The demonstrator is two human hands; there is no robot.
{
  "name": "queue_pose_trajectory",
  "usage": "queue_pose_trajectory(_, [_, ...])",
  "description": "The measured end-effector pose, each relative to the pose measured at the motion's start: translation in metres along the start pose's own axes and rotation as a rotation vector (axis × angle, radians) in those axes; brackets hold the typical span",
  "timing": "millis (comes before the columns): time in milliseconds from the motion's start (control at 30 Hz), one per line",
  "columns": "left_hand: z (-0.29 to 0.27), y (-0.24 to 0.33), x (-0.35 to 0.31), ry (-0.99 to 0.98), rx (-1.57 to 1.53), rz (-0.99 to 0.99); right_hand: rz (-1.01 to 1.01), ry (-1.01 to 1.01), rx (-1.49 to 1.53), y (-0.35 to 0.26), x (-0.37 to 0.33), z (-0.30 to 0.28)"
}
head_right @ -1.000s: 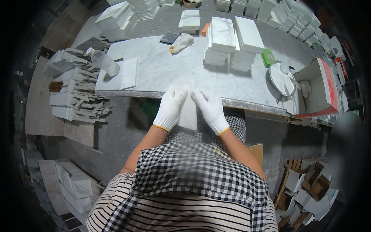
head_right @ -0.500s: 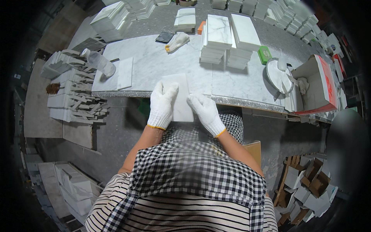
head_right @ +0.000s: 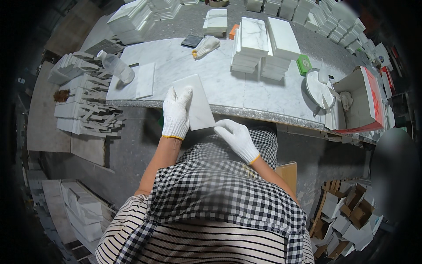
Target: The person repeatedly picks up white rectangular tiles, scrapes their edges with a metal tool, and wipes them with a green sponge. The person stacks finished tiles on the table while working in a warehouse-like setting.
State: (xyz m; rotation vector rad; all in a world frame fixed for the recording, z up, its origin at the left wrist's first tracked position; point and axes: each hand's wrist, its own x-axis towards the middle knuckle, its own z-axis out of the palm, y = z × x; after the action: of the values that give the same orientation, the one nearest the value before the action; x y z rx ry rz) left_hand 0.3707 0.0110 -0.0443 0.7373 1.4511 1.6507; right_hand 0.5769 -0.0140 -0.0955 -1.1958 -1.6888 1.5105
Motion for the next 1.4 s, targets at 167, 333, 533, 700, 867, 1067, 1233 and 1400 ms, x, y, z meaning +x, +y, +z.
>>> queue_pose_trajectory(167, [0.004, 0.003, -0.003, 0.017, -0.051, -0.002, 0.029, 0.031, 0.050, 0.015, -0.006, -0.002])
queue_pose_trajectory(333, [0.007, 0.009, -0.009, -0.023, 0.085, 0.046, 0.042, 0.082, 0.069, 0.012, -0.009, -0.007])
queue_pose_trajectory(533, [0.017, 0.033, -0.026, -0.074, 0.184, 0.133, 0.027, 0.109, 0.068, 0.004, -0.013, -0.009])
queue_pose_trajectory(700, [0.022, 0.043, -0.037, -0.131, 0.155, 0.136, -0.031, 0.142, 0.146, -0.002, -0.011, -0.012])
queue_pose_trajectory(867, [0.025, 0.045, -0.036, -0.347, 0.045, 0.119, -0.168, 0.208, 0.033, -0.052, -0.009, -0.029])
queue_pose_trajectory(1067, [0.033, 0.033, -0.029, -0.498, 0.208, 0.166, -0.341, 0.258, -0.173, -0.066, -0.005, -0.039])
queue_pose_trajectory(1233, [0.043, 0.024, -0.022, -0.636, 0.340, 0.207, -0.338, 0.361, -0.175, -0.054, -0.011, -0.044])
queue_pose_trajectory(1400, [0.063, 0.021, -0.024, -0.676, 0.415, 0.326, -0.400, 0.476, -0.198, -0.039, -0.012, -0.049])
